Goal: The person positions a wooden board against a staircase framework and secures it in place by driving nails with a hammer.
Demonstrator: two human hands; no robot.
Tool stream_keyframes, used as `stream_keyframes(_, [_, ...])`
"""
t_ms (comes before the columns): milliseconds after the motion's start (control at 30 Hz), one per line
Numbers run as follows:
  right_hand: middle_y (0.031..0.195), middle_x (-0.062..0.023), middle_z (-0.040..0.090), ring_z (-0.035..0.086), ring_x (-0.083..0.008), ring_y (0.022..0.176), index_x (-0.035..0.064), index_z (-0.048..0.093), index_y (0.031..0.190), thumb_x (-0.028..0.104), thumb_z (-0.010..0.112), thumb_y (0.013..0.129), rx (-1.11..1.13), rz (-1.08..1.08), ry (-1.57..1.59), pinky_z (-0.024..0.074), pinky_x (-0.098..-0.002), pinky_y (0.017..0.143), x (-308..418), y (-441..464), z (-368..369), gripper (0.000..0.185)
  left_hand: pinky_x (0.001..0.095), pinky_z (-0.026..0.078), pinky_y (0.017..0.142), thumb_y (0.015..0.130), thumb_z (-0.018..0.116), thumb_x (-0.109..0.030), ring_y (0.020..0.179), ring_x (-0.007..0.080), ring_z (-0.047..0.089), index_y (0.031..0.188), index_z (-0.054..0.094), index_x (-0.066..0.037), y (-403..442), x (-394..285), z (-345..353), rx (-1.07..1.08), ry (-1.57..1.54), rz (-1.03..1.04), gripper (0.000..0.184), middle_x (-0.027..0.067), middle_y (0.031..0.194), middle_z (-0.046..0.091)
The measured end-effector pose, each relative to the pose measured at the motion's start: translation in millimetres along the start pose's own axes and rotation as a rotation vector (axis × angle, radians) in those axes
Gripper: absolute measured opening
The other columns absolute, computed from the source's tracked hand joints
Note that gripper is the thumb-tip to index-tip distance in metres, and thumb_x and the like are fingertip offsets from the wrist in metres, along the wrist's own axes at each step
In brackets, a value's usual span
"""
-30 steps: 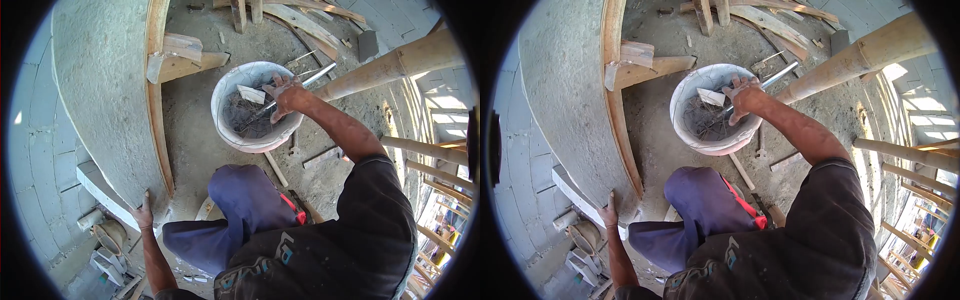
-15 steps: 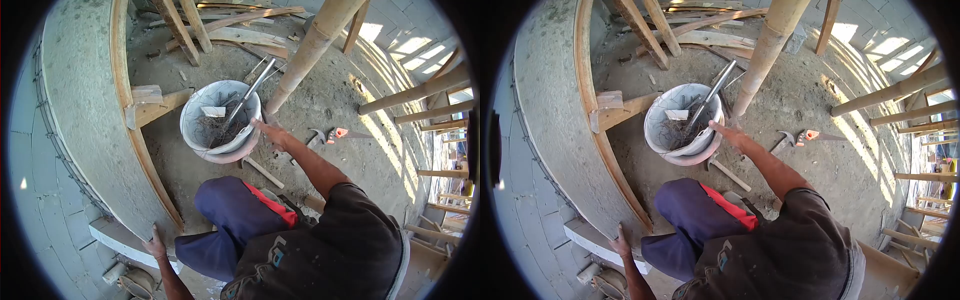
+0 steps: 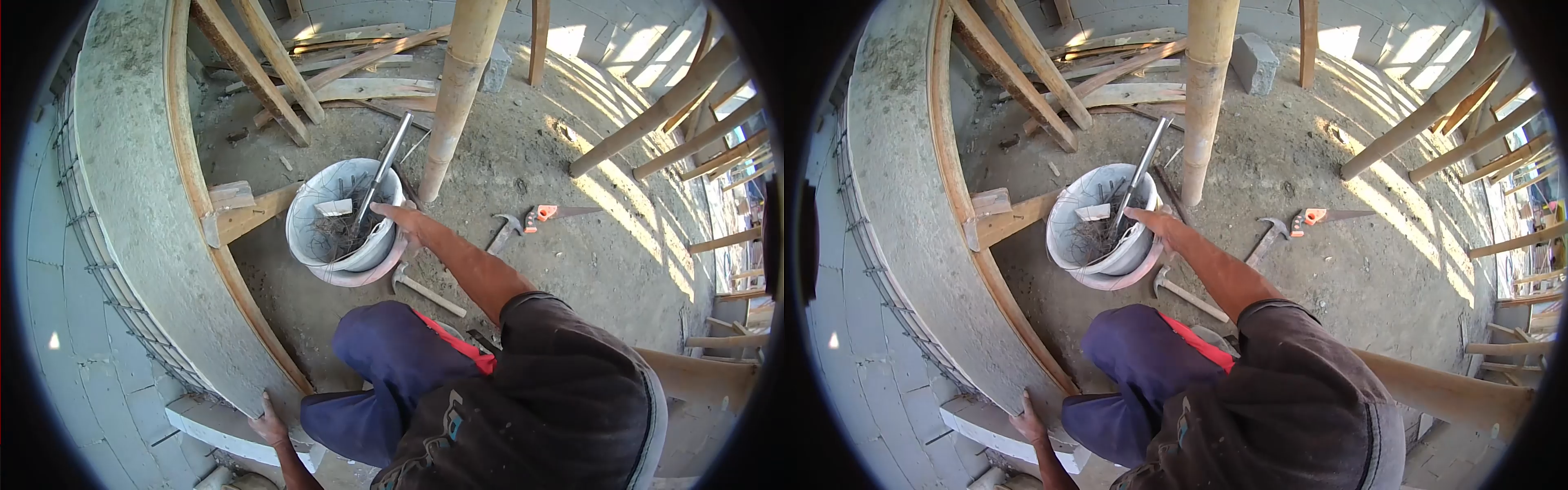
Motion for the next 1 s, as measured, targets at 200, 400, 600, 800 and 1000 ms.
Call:
stream_keyframes(200, [0.139, -0.0247, 0.046, 0.055, -0.0504, 0.109, 0.0060, 0.043, 0.136, 0.015, 0.062, 0.084, 0.088, -0.080, 0.237, 0.0380, -0.0764, 0.093, -31.2, 110.2, -12.5, 0.057, 0.0444, 0.051, 0.081, 0.087, 0.074, -0.031, 0.086, 0.0312, 0.067, 0.108, 0.065, 0.013, 0.8, -9.2, -0.9, -0.009, 0.005, 0.052, 0.050, 0.0231, 0.099, 0.071])
stream_keyframes(400, [0.136, -0.0318, 0.046, 0.051, -0.0609, 0.109, 0.0029, 0.042, 0.135, 0.019, 0.056, 0.089, 0.092, -0.062, 0.299, 0.0290, -0.0853, 0.091, 60.9, 69.1, 12.3, 0.051, 0.0435, 0.051, 0.081, 0.088, 0.074, -0.030, 0.086, 0.0297, 0.066, 0.107, 0.065, 0.014, -1.0, -12.5, -0.7, -0.007, -0.007, 0.033, 0.048, 0.0218, 0.099, 0.071])
stream_keyframes(600, [0.129, -0.0264, 0.056, 0.060, -0.0508, 0.106, -0.0009, 0.046, 0.135, 0.008, 0.058, 0.086, -0.085, -0.255, 0.420, 0.0373, -0.0848, 0.079, 166.7, 72.7, 11.7, 0.051, 0.0435, 0.051, 0.083, 0.087, 0.075, -0.028, 0.088, 0.0298, 0.066, 0.108, 0.065, 0.014, 4.3, 4.3, 0.9, 0.026, -0.016, -0.019, 0.048, 0.0220, 0.101, 0.070])
stream_keyframes(800, [0.138, -0.0258, 0.051, 0.055, -0.0478, 0.119, -0.0042, 0.041, 0.136, 0.019, 0.058, 0.090, 0.033, -0.573, 0.537, 0.0394, -0.0715, 0.099, 243.4, 120.9, 31.4, 0.054, 0.0436, 0.050, 0.087, 0.086, 0.077, -0.029, 0.092, 0.0308, 0.065, 0.112, 0.063, 0.014, 6.7, 21.8, -0.2, -0.007, -0.029, -0.011, 0.052, 0.0227, 0.108, 0.069])
stream_keyframes(1000, [0.155, -0.0179, 0.035, 0.037, -0.0438, 0.138, 0.0093, 0.037, 0.148, 0.041, 0.065, 0.089, 0.020, -0.288, 0.107, 0.0355, -0.0655, 0.105, 179.5, 147.6, 70.1, 0.073, 0.0449, 0.049, 0.090, 0.085, 0.077, -0.029, 0.095, 0.0331, 0.064, 0.111, 0.063, 0.013, 4.3, 27.6, -1.3, -0.017, 0.007, -0.044, 0.051, 0.0222, 0.108, 0.069])
Point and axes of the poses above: each hand's wrist, its own y-axis towards the middle knuckle, its own z-axis out of the palm, x = y × z, the point moved 9 cm from there along y, towards the middle knuckle
